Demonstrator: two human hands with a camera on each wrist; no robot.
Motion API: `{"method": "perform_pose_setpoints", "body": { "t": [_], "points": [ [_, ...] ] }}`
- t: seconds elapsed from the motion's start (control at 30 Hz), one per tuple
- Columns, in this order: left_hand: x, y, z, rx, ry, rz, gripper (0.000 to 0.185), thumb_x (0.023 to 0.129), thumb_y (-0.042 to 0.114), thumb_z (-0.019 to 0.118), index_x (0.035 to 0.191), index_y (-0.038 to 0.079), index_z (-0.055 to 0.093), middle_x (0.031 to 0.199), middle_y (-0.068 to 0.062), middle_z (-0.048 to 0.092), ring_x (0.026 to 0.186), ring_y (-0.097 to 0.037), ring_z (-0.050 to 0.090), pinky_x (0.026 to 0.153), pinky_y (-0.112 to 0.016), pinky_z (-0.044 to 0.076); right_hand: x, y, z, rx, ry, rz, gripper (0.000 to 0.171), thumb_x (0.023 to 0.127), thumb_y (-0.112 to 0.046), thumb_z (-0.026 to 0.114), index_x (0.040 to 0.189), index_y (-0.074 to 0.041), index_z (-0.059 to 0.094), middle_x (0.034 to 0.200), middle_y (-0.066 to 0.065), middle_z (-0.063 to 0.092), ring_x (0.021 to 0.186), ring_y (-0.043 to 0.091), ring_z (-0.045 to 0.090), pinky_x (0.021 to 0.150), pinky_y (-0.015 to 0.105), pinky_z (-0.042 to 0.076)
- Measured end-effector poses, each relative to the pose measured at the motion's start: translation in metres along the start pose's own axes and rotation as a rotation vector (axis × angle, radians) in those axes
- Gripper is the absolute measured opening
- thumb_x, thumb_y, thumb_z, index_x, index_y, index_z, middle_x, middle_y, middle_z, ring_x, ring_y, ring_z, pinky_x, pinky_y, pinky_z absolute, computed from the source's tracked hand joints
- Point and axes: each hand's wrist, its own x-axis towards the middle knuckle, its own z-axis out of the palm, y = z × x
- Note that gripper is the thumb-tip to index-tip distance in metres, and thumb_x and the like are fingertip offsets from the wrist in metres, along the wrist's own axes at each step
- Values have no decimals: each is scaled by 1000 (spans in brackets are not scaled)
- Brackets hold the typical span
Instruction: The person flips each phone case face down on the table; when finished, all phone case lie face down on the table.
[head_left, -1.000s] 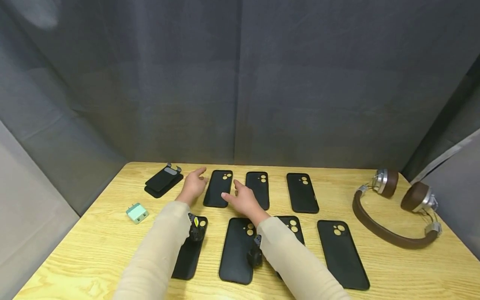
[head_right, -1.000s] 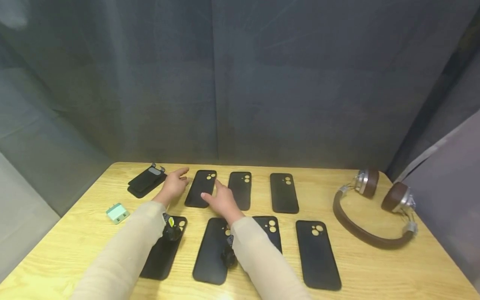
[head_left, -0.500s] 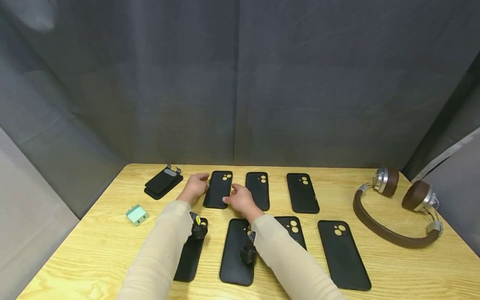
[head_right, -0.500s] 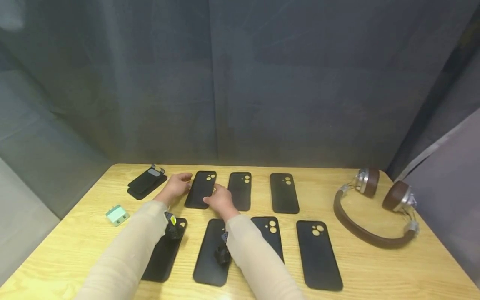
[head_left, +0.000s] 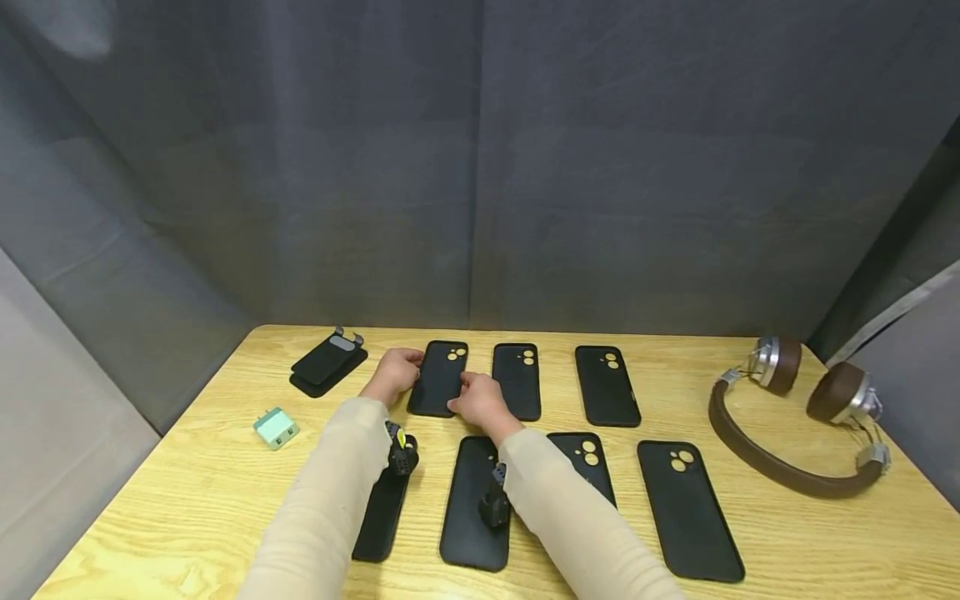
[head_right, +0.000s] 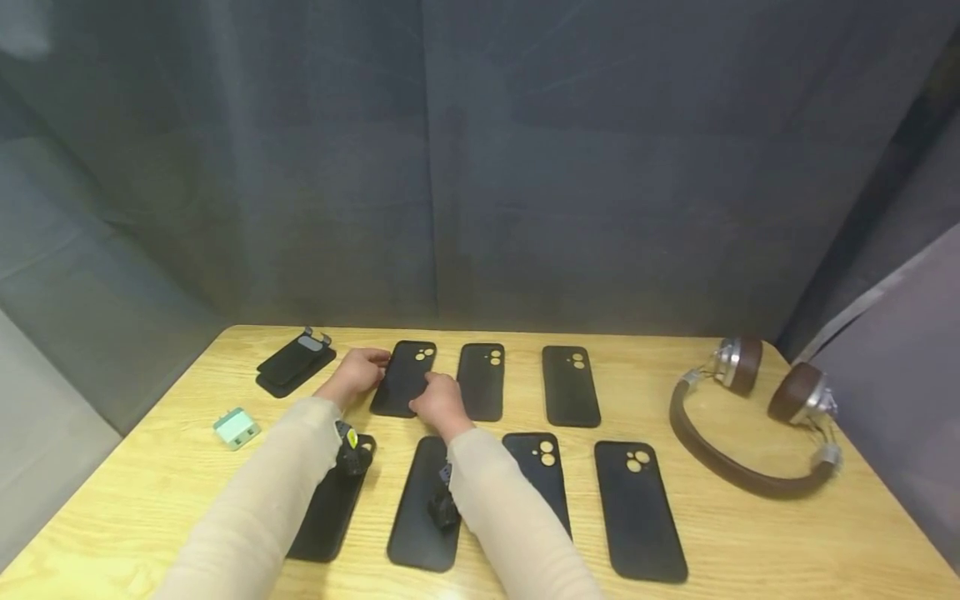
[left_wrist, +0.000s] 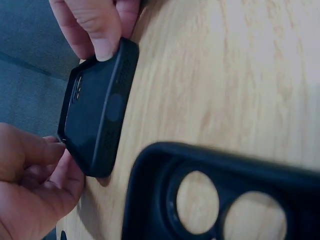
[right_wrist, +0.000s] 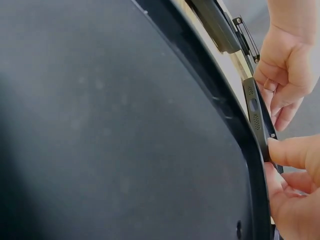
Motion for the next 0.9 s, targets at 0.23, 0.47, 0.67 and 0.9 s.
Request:
{"method": "perform_pose_setpoints", "body": {
  "t": [0.23,0.47,0.67,0.9],
  "points": [
    [3,1,1,-43,24,-11,49,82,-16,40,128,-4,52,127,-22,54,113,-29,53,83,-31,47,2,1,-2,5,-7,-1,57,80,-9,71,132,1,49,106,10,64,104,22,54,97,37,41],
    [4,1,-1,-28,53,-34,37,87,-7,47,123,-6,55,122,-22,56,89,-21,54,60,-20,42,3,2,-1,23,-18,18,56,80,-9,71,131,0,50,115,11,63,112,24,54,97,38,42],
    [3,1,-6,-57,65,-41,37,86,-6,49,122,-2,57,116,-19,56,74,-16,50,54,-19,40,2,1,-1,39,-27,19,55,81,-9,70,131,-1,50,118,12,62,116,26,53,98,38,41],
    [1,7,-12,-138,55,-40,36,85,-5,49,120,-1,57,89,-9,54,53,-11,41,52,-24,39,3,-2,1,12,-26,-4,53,80,-9,71,128,2,52,117,13,62,114,27,54,95,38,43]
  ]
}}
